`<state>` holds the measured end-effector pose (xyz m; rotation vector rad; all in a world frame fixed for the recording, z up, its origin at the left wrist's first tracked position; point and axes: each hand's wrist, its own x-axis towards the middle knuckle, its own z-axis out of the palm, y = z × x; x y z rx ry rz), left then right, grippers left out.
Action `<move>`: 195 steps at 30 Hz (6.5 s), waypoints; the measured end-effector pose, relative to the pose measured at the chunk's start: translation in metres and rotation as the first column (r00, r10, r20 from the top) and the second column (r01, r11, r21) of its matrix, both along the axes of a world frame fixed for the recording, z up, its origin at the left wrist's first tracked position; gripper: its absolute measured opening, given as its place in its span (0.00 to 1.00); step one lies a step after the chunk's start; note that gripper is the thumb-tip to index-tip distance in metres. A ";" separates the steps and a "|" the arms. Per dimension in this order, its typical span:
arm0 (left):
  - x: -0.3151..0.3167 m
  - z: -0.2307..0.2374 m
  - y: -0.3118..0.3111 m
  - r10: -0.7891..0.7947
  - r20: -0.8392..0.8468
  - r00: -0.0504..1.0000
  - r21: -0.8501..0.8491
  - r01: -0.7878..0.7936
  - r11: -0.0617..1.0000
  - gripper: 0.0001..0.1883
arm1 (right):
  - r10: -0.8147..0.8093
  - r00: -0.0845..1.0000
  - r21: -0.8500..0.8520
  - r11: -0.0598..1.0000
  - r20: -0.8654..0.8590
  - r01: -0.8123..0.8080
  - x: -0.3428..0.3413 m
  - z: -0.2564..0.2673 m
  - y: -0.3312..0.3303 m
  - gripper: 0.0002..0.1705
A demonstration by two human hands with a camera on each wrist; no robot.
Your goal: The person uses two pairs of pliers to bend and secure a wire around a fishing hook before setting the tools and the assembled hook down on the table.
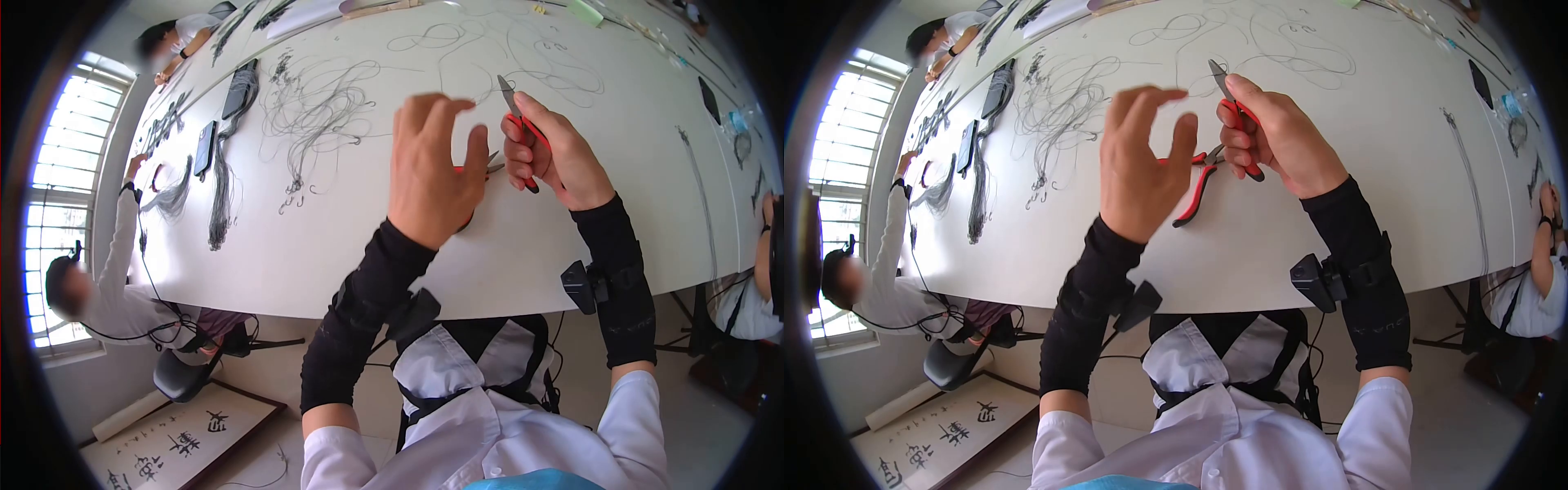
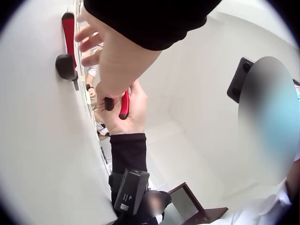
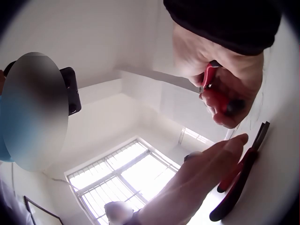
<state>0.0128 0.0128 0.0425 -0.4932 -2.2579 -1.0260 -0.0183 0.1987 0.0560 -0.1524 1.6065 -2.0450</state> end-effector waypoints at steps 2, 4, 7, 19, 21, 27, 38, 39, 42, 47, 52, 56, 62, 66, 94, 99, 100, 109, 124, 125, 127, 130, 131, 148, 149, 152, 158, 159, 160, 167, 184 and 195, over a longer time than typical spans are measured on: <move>-0.020 0.007 0.003 -0.048 -0.058 0.997 0.073 0.053 0.996 0.12 | 0.000 1.000 0.015 1.000 0.015 0.000 0.002 0.001 -0.001 0.28; -0.026 0.007 0.005 -0.064 0.024 0.998 0.114 0.061 0.992 0.10 | 0.001 1.000 0.023 1.000 0.022 -0.001 0.002 0.002 -0.002 0.28; -0.030 0.001 0.006 -0.101 0.120 0.988 0.179 0.079 0.981 0.08 | 0.009 0.999 0.029 1.000 0.032 -0.010 0.000 -0.002 0.000 0.28; -0.025 -0.007 0.001 -0.183 0.117 0.976 0.301 0.140 0.943 0.04 | -0.053 0.998 0.006 0.999 0.017 0.053 -0.002 -0.008 -0.003 0.23; -0.024 -0.007 -0.002 -0.193 0.144 0.971 0.277 0.148 0.949 0.04 | -0.085 0.996 -0.028 0.996 0.000 0.085 -0.003 -0.012 -0.002 0.19; -0.027 -0.008 -0.009 -0.068 0.146 0.987 0.162 0.044 0.986 0.05 | -0.195 0.972 0.027 0.979 -0.129 0.200 -0.004 -0.011 0.001 0.14; -0.029 -0.010 -0.005 -0.189 -0.030 0.982 0.049 0.190 0.981 0.08 | -0.150 0.956 0.113 0.977 -0.253 0.183 -0.001 -0.010 0.000 0.15; -0.029 -0.010 -0.006 -0.180 -0.033 0.983 0.034 0.182 0.983 0.07 | -0.147 0.957 0.115 0.977 -0.251 0.180 0.001 -0.008 -0.001 0.15; -0.028 -0.008 -0.007 -0.166 -0.029 0.986 0.005 0.166 0.986 0.05 | -0.160 0.951 0.115 0.974 -0.265 0.196 0.002 -0.009 -0.002 0.15; -0.028 -0.009 -0.006 -0.200 -0.049 0.979 0.026 0.202 0.979 0.06 | -0.158 0.958 0.086 0.979 -0.238 0.183 0.001 -0.011 -0.002 0.15; -0.030 -0.013 -0.005 -0.230 -0.117 0.966 0.012 0.233 0.972 0.10 | -0.143 0.976 0.042 0.988 -0.162 0.152 0.001 -0.011 -0.001 0.15; -0.032 -0.013 -0.005 -0.203 -0.217 0.955 -0.079 0.190 0.979 0.10 | -0.127 0.987 0.000 0.992 -0.094 0.127 0.001 -0.012 0.000 0.15; -0.030 -0.012 -0.005 -0.197 -0.195 0.961 -0.105 0.180 0.978 0.10 | -0.117 0.991 -0.002 0.993 -0.072 0.117 0.000 -0.013 0.001 0.15; -0.030 -0.015 -0.004 -0.219 -0.137 0.966 -0.022 0.218 0.976 0.11 | -0.128 0.988 0.008 0.992 -0.088 0.130 0.000 -0.013 0.000 0.15; -0.024 -0.005 0.001 -0.206 -0.105 0.973 -0.116 0.193 0.974 0.08 | -0.236 0.851 0.200 0.910 -0.469 0.362 0.016 -0.001 0.004 0.15; -0.024 -0.003 -0.008 -0.112 -0.129 0.985 -0.122 0.097 0.988 0.07 | -0.401 0.686 0.138 0.797 -0.607 0.589 0.028 0.017 0.059 0.13; -0.024 -0.002 -0.009 -0.089 -0.133 0.987 -0.113 0.074 0.991 0.06 | -0.504 0.536 0.011 0.722 -0.678 0.692 0.031 0.035 0.116 0.12; 0.007 0.016 0.007 -0.416 0.051 0.908 -0.013 0.417 0.909 0.07 | -0.859 -0.113 -0.207 -0.008 -0.500 0.978 0.181 0.111 0.406 0.11; 0.023 -0.016 0.020 -0.532 0.204 0.822 -0.020 0.546 0.837 0.09 | -0.092 0.502 0.490 -0.424 -0.860 0.762 0.101 0.057 0.460 0.20; 0.022 -0.015 0.019 -0.511 0.219 0.831 0.006 0.523 0.852 0.09 | -0.012 0.517 0.476 -0.407 -0.856 0.779 0.068 0.042 0.450 0.19; 0.021 -0.011 0.018 -0.471 0.251 0.846 0.058 0.472 0.880 0.08 | 0.109 0.575 0.507 -0.359 -0.811 0.784 0.015 0.021 0.422 0.18; 0.020 -0.009 0.014 -0.415 0.252 0.874 0.094 0.404 0.910 0.08 | 0.111 0.665 0.595 -0.357 -0.739 0.721 -0.049 -0.003 0.382 0.17; 0.018 -0.009 0.014 -0.404 0.253 0.879 0.095 0.393 0.915 0.08 | 0.102 0.669 0.607 -0.340 -0.736 0.718 -0.063 -0.008 0.374 0.17; 0.055 0.052 -0.014 -0.485 0.025 0.874 0.549 0.393 0.737 0.09 | -0.202 0.791 0.792 0.099 -0.577 0.603 -0.091 -0.020 0.353 0.17; 0.067 0.065 -0.018 -0.485 -0.078 0.871 0.589 0.433 0.682 0.09 | -0.243 0.778 0.757 0.195 -0.579 0.624 -0.080 -0.015 0.328 0.17; 0.102 0.087 -0.026 -0.451 -0.323 0.832 0.628 0.545 0.556 0.08 | -0.296 0.781 0.673 0.397 -0.551 0.625 -0.057 -0.005 0.261 0.19; 0.150 0.104 -0.028 -0.370 -0.475 0.798 0.580 0.600 0.551 0.08 | -0.345 0.775 0.442 0.668 -0.529 0.599 -0.026 -0.019 0.149 0.19; 0.155 0.106 -0.027 -0.358 -0.482 0.800 0.570 0.596 0.565 0.08 | -0.356 0.779 0.422 0.686 -0.516 0.593 -0.024 -0.020 0.134 0.19; 0.162 0.108 -0.028 -0.344 -0.488 0.802 0.559 0.590 0.583 0.08 | -0.357 0.789 0.399 0.713 -0.501 0.576 -0.023 -0.022 0.122 0.19; 0.202 0.129 -0.020 -0.281 -0.522 0.805 0.482 0.551 0.681 0.08 | -0.314 0.838 0.291 0.835 -0.446 0.467 -0.023 -0.021 0.078 0.19; 0.101 0.051 -0.149 0.362 0.096 0.927 0.149 -0.373 0.916 0.06 | -0.353 0.810 0.180 0.859 -0.469 0.479 -0.024 -0.042 0.068 0.20; 0.052 -0.049 -0.198 0.583 0.098 0.807 -0.360 -0.517 0.776 0.09 | -0.436 0.849 0.051 0.881 -0.298 0.470 -0.040 -0.057 0.085 0.17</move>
